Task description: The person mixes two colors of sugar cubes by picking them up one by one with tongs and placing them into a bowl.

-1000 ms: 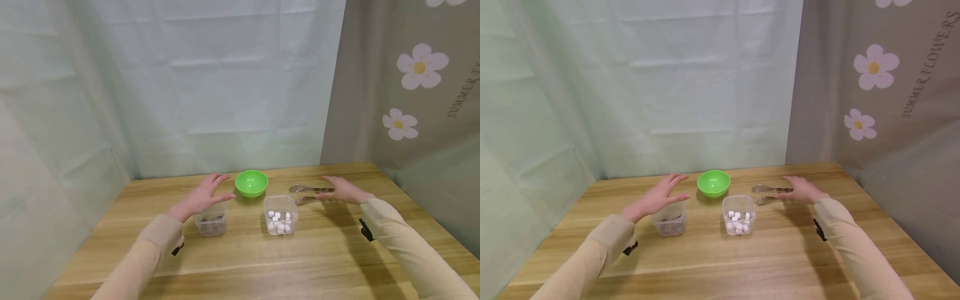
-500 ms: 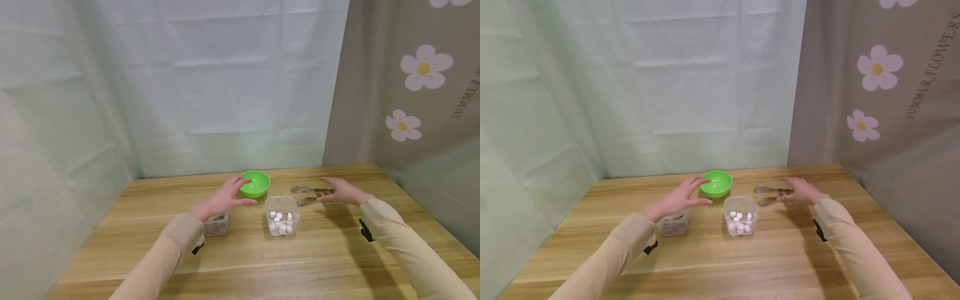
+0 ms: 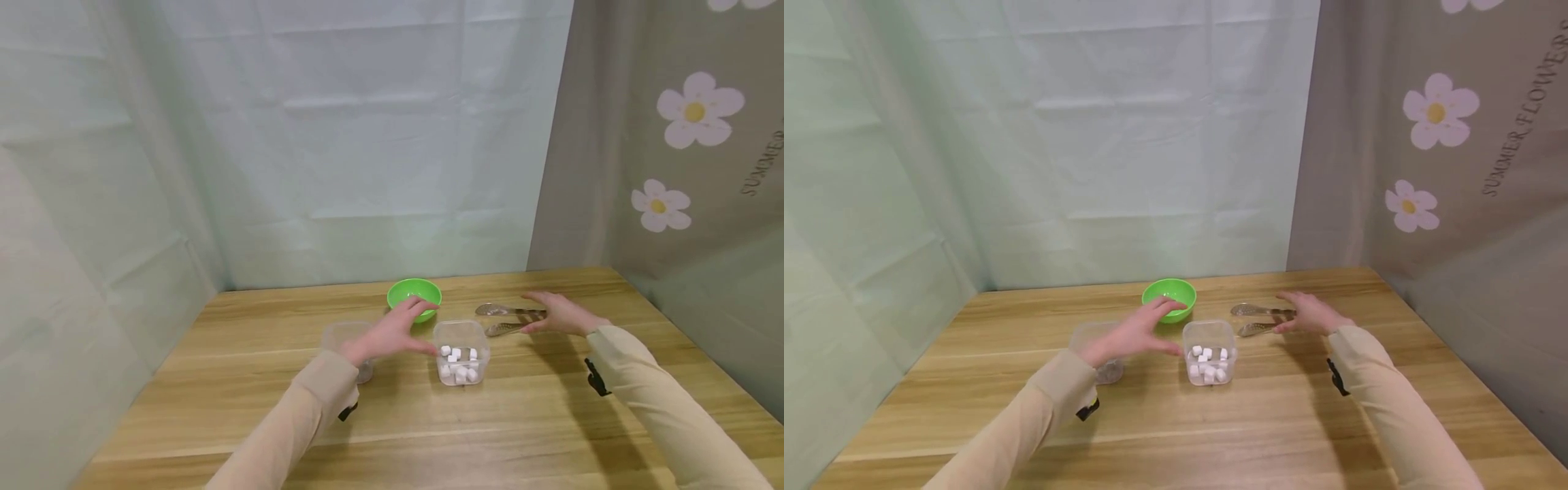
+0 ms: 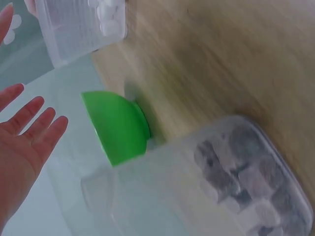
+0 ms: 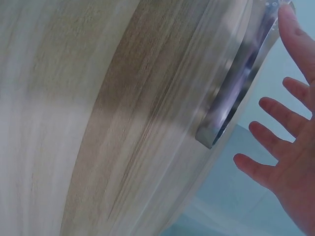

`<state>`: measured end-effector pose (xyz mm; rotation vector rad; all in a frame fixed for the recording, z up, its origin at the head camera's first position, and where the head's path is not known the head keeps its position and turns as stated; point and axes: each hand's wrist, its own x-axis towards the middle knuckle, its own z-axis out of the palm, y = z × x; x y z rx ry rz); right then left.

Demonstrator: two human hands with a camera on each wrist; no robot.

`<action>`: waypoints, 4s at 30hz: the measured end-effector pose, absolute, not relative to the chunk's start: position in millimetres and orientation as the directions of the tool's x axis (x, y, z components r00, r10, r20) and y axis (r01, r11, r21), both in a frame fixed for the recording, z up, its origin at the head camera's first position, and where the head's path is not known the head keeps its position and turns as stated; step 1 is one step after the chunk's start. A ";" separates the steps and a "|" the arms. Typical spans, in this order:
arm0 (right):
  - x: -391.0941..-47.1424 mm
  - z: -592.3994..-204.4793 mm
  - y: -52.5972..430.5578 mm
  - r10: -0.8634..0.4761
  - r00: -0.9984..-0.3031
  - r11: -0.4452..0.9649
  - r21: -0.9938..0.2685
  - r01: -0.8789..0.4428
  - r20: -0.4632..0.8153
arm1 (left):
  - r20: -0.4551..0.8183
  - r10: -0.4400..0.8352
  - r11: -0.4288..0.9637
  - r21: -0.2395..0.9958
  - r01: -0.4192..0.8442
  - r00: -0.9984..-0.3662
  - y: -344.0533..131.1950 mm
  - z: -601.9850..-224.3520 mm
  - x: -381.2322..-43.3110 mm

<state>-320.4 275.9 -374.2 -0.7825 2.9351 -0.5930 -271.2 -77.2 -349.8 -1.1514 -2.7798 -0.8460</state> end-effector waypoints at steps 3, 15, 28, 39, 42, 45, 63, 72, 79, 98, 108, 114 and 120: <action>-321.2 -375.6 274.9 -0.490 -0.870 0.801 -0.364 -0.476 0.059 | 0.205 0.653 0.584 0.476 0.658 -0.729 -71.1 -352.2 -271.1; -323.9 -383.8 271.0 -0.497 -0.863 0.798 -0.343 -0.495 0.090 | 0.145 0.620 0.593 0.557 0.581 -0.771 -54.9 -368.2 -264.7; -321.1 -382.4 268.7 -0.495 -0.866 0.803 -0.340 -0.489 0.075 | 0.168 0.604 0.540 0.634 0.554 -0.779 -54.2 -379.4 -268.7; -327.3 -389.4 274.0 -0.520 -0.850 0.781 -0.356 -0.513 0.083 | 0.134 0.606 0.444 0.761 0.473 -0.784 -49.9 -382.6 -271.8; -328.4 -392.2 274.1 -0.534 -0.839 0.775 -0.337 -0.534 0.102 | 0.131 0.604 0.432 0.775 0.461 -0.786 -50.4 -384.4 -271.0; -329.3 -394.7 274.5 -0.546 -0.829 0.768 -0.322 -0.553 0.121 | 0.133 0.605 0.419 0.785 0.456 -0.785 -50.8 -385.5 -269.9; -335.7 -397.6 274.9 -0.517 -0.846 0.789 -0.308 -0.531 0.134 | 0.133 0.585 0.385 0.822 0.419 -0.800 -49.9 -390.8 -270.4; -331.2 -378.5 267.0 -0.526 -0.835 0.746 -0.384 -0.544 0.161 | 0.143 0.583 0.363 0.834 0.415 -0.800 -50.3 -393.2 -271.9; -333.1 -373.4 266.3 -0.532 -0.817 0.759 -0.304 -0.576 0.220 | 0.124 0.567 0.378 0.839 0.391 -0.815 -49.4 -394.3 -270.0; -313.6 -335.2 259.0 -0.491 -0.836 0.792 -0.275 -0.545 0.244 | 0.144 0.531 0.334 0.870 0.362 -0.835 -48.0 -398.2 -266.9; -302.1 -323.4 250.6 -0.586 -0.746 0.728 -0.198 -0.656 0.316 | 0.139 0.521 0.341 0.870 0.355 -0.842 -48.0 -398.2 -266.9; -297.9 -317.2 241.2 -0.657 -0.684 0.686 -0.125 -0.717 0.316 | 0.118 0.510 0.364 0.868 0.338 -0.852 -48.5 -400.4 -268.1; -291.3 -310.4 230.0 -0.711 -0.652 0.657 -0.084 -0.750 0.263 | 0.129 0.514 0.361 0.864 0.351 -0.848 -47.7 -401.1 -269.0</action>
